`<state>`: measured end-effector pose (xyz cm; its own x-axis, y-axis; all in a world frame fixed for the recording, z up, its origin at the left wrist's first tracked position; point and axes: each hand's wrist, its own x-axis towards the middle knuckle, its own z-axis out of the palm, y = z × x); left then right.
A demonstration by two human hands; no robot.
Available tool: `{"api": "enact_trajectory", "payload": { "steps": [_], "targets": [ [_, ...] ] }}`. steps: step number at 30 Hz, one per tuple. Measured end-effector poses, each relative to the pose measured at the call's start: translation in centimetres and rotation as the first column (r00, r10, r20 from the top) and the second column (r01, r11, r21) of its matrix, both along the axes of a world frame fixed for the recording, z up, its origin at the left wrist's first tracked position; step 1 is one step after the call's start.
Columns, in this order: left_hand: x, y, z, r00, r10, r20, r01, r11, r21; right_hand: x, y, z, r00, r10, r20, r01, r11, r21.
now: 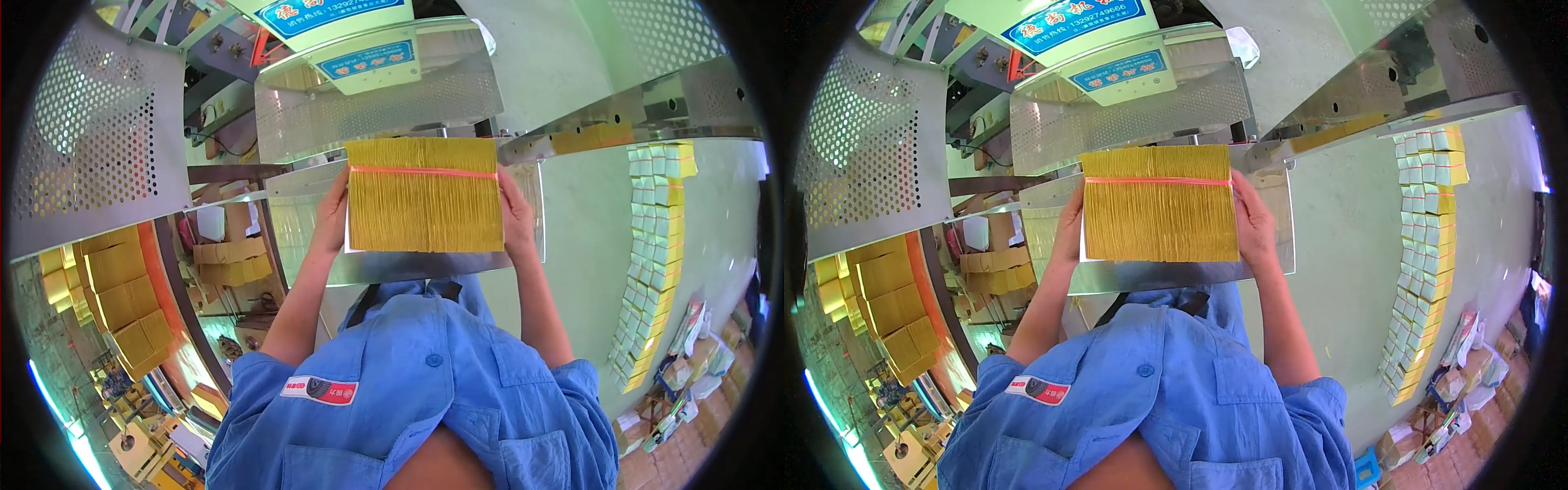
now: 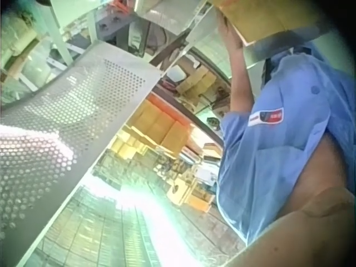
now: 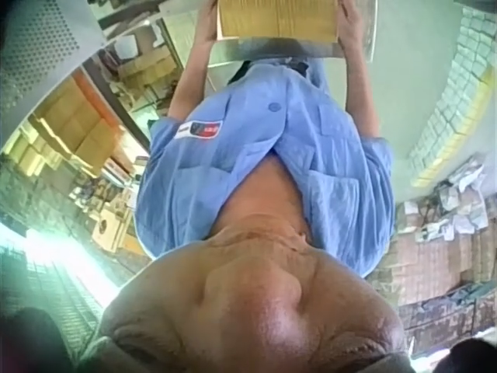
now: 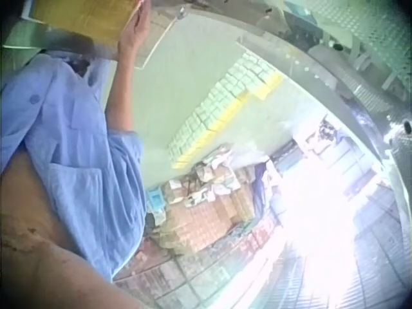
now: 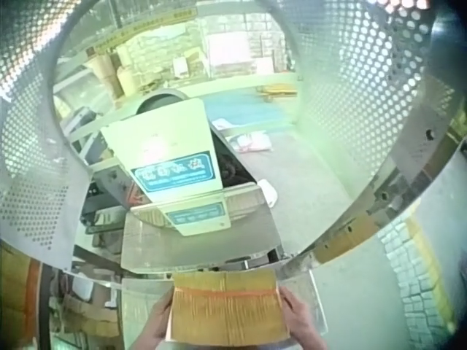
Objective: The recorder uses a strapping machine to bind stacks of yellow paper and then weighs and labels the stacks.
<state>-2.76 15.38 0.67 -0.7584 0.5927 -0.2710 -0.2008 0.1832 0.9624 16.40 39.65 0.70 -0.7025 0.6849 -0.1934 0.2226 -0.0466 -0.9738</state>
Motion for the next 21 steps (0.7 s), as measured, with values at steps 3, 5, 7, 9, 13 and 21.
{"api": "enact_trajectory", "payload": {
  "steps": [3,5,7,9,13,21],
  "targets": [
    [-0.9,0.5,0.7,0.996,-0.045,-0.074,0.047,0.999,0.025,-0.7,1.1,0.6,0.998,0.055,-0.017,-0.054,0.998,0.034],
    [-1.5,0.7,1.3,0.984,-0.112,-0.141,0.107,0.993,-0.046,-0.8,1.8,1.2,0.994,0.111,0.019,-0.113,0.991,0.074],
    [-2.0,1.3,2.2,0.964,-0.155,-0.217,0.138,0.986,-0.092,-1.5,1.9,2.3,0.986,0.121,0.112,-0.142,0.969,0.202],
    [-2.9,1.3,2.3,0.959,-0.189,-0.212,0.159,0.976,-0.151,-1.9,2.4,2.8,0.972,0.130,0.195,-0.175,0.958,0.229],
    [-4.8,2.3,1.2,0.968,-0.167,-0.186,0.137,0.977,-0.163,-2.1,3.0,3.0,0.930,0.184,0.317,-0.276,0.921,0.274],
    [-0.2,2.4,0.7,0.975,0.193,0.108,-0.196,0.981,0.014,0.2,3.2,2.7,0.959,0.217,0.182,-0.252,0.947,0.201]
  ]
}}
